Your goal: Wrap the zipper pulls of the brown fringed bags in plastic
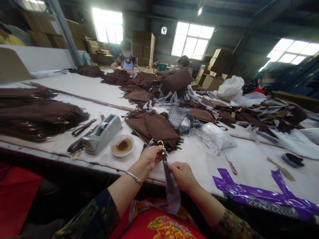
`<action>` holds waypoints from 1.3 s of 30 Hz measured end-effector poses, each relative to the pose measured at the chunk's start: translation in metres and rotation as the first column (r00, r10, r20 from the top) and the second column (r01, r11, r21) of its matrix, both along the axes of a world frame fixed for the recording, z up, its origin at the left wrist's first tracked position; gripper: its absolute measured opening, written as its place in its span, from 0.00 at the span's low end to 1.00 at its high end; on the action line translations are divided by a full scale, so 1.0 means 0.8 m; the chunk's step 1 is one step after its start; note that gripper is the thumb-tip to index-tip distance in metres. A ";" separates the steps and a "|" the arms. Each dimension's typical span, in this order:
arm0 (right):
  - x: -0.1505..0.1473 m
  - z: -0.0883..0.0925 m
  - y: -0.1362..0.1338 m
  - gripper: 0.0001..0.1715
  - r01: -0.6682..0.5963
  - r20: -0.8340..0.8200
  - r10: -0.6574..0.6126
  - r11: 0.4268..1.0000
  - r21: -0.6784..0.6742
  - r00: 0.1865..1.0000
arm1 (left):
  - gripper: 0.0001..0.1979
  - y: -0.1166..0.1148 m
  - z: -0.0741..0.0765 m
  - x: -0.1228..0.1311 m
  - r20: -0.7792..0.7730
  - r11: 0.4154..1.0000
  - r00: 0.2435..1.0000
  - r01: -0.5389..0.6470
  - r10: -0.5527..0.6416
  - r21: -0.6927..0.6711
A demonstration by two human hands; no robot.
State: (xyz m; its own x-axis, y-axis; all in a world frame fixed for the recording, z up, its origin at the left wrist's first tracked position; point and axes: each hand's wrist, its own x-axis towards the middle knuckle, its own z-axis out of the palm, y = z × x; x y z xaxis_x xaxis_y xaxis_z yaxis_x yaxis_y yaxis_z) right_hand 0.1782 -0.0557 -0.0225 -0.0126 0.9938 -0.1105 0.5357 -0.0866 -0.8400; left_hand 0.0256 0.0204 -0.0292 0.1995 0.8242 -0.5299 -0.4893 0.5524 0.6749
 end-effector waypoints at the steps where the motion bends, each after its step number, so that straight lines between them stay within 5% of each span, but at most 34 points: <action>1: -0.002 0.002 0.012 0.28 0.016 0.027 -0.018 0.999 0.041 0.999 | 0.05 -0.001 0.000 0.000 -0.007 1.000 1.000 0.010 -0.010 0.001; 9: -0.023 0.011 0.082 0.16 -0.031 0.027 0.027 0.982 0.185 0.999 | 0.04 -0.004 0.003 -0.007 -0.022 0.999 0.999 0.048 -0.048 -0.008; 14: -0.017 0.000 0.103 0.30 -0.251 0.038 0.248 0.954 0.163 0.968 | 0.04 -0.011 0.001 -0.011 -0.022 0.993 0.997 0.082 -0.080 0.083; 19: -0.009 0.002 0.120 0.31 -0.368 0.111 0.360 0.928 0.064 0.926 | 0.03 -0.011 -0.012 -0.013 -0.271 0.981 0.961 0.104 -0.057 0.161; 23: -0.011 0.010 0.122 0.34 -0.385 0.058 0.384 0.923 -0.006 0.921 | 0.02 -0.008 -0.019 -0.016 -0.551 0.960 0.834 0.176 -0.028 0.218; 28: -0.017 0.014 0.125 0.31 -0.390 -0.082 0.382 0.911 -0.136 0.920 | 0.07 -0.001 -0.015 -0.021 -0.839 0.867 0.520 0.330 0.162 0.373; 31: -0.018 0.005 0.131 0.24 -0.379 -0.047 0.376 0.921 -0.093 0.925 | 0.08 0.005 -0.012 -0.020 -0.899 0.842 0.378 0.391 0.221 0.371; 34: -0.017 -0.006 0.136 0.17 -0.323 0.075 0.321 0.946 0.016 0.944 | 0.09 0.007 -0.010 -0.018 -0.929 0.831 0.290 0.439 0.229 0.342; 39: -0.016 -0.015 0.139 0.08 -0.267 0.178 0.237 0.948 0.171 0.955 | 0.10 -0.005 -0.005 -0.023 -0.894 0.772 0.285 0.457 0.345 0.443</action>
State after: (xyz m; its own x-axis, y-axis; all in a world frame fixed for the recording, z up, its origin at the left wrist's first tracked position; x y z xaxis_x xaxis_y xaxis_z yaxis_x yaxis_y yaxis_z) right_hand 0.1651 0.0553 -0.0343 -0.2636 0.9627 0.0609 0.6425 0.2223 -0.7333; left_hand 0.0070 0.0164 -0.0330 -0.0136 0.9880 0.1536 0.6818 -0.1032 0.7242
